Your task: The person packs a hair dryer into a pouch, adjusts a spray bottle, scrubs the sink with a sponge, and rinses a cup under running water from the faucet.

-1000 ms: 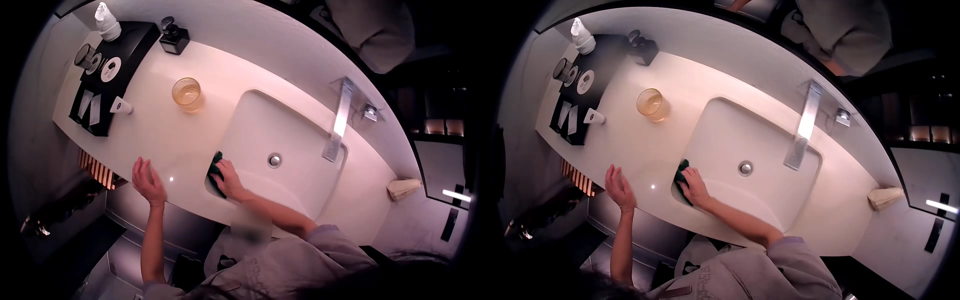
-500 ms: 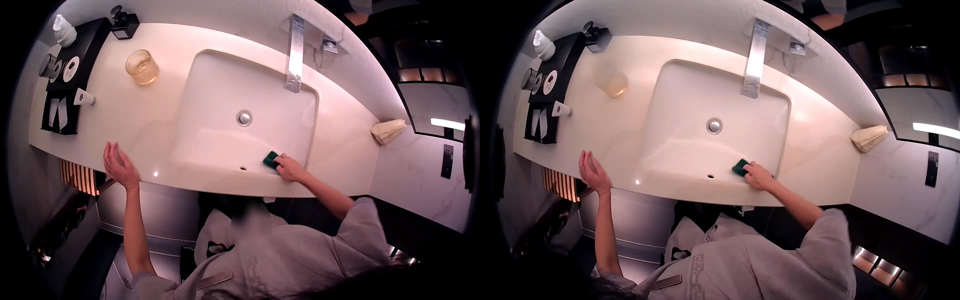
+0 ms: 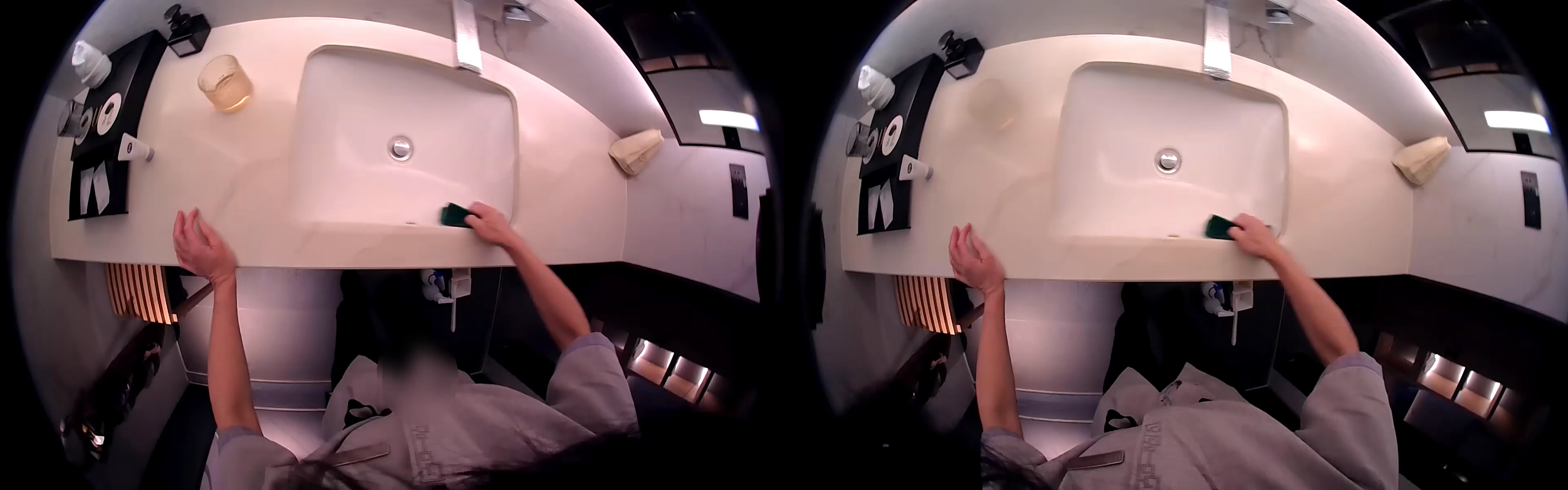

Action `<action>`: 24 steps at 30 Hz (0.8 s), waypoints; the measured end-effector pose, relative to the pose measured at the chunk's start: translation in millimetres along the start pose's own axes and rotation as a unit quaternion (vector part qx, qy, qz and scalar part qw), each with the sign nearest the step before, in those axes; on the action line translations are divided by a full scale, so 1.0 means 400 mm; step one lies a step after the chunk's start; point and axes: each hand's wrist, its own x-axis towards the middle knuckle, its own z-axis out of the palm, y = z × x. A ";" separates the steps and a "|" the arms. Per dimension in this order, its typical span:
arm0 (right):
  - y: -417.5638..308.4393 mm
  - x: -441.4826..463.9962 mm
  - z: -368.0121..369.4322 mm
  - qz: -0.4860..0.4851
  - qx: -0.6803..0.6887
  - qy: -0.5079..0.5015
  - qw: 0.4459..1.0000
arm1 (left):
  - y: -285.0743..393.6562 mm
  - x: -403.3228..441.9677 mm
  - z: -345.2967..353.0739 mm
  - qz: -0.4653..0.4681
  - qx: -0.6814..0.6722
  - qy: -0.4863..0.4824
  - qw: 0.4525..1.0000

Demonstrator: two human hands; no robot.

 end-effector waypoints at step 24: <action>1.126 -0.339 0.877 0.338 0.231 0.417 0.811 | 0.310 -0.170 -0.050 0.127 -0.140 -0.324 0.927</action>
